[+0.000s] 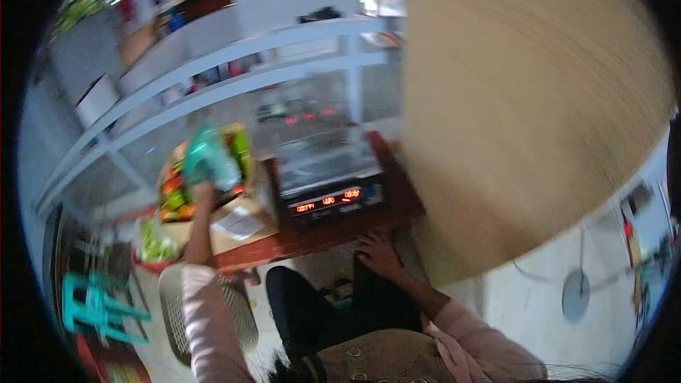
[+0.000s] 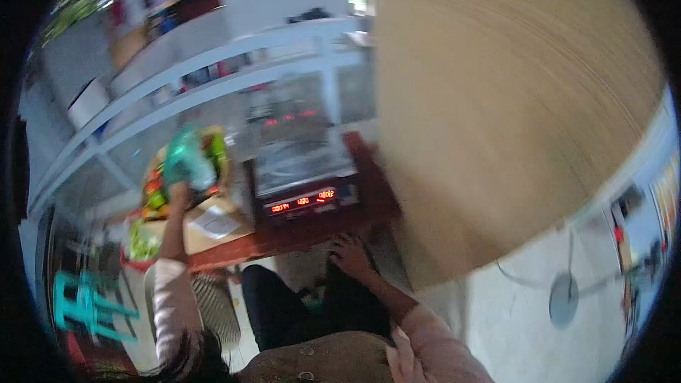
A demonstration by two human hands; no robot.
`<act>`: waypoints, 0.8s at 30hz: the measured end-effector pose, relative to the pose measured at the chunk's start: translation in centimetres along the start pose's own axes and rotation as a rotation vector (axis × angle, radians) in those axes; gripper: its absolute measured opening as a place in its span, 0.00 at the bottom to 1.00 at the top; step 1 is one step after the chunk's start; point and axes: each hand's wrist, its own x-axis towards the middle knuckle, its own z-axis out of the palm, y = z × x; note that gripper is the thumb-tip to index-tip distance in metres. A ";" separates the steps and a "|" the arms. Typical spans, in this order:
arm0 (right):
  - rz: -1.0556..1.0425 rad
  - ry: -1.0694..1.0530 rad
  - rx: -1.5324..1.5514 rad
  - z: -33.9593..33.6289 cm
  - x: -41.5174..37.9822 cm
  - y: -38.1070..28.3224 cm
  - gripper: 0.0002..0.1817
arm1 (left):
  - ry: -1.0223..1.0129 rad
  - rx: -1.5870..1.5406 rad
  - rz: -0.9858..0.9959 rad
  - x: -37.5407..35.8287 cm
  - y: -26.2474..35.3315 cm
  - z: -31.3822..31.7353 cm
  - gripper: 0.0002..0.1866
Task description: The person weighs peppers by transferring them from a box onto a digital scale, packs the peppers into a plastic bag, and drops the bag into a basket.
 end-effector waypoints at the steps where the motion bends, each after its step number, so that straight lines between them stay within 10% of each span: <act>1: 0.024 0.013 0.015 -0.1 -0.3 -0.3 0.19 | 0.028 -0.122 0.003 1.1 -1.3 0.3 0.21; 9: 0.075 0.040 -0.075 1.2 -1.6 -0.5 0.19 | -0.049 -1.630 -0.392 3.3 -8.3 3.0 0.21; 15: 0.148 -0.041 0.772 -2.2 6.2 -4.0 0.17 | 0.047 -1.001 -0.036 1.8 -7.7 -1.9 0.19; 19: -0.230 0.099 1.153 -9.8 12.6 -12.6 0.23 | -0.006 -0.734 0.110 1.5 -5.9 -4.7 0.19; 24: -0.286 -0.095 0.976 -6.6 13.4 -15.7 0.24 | 0.243 -0.866 0.315 2.1 -7.7 -2.3 0.18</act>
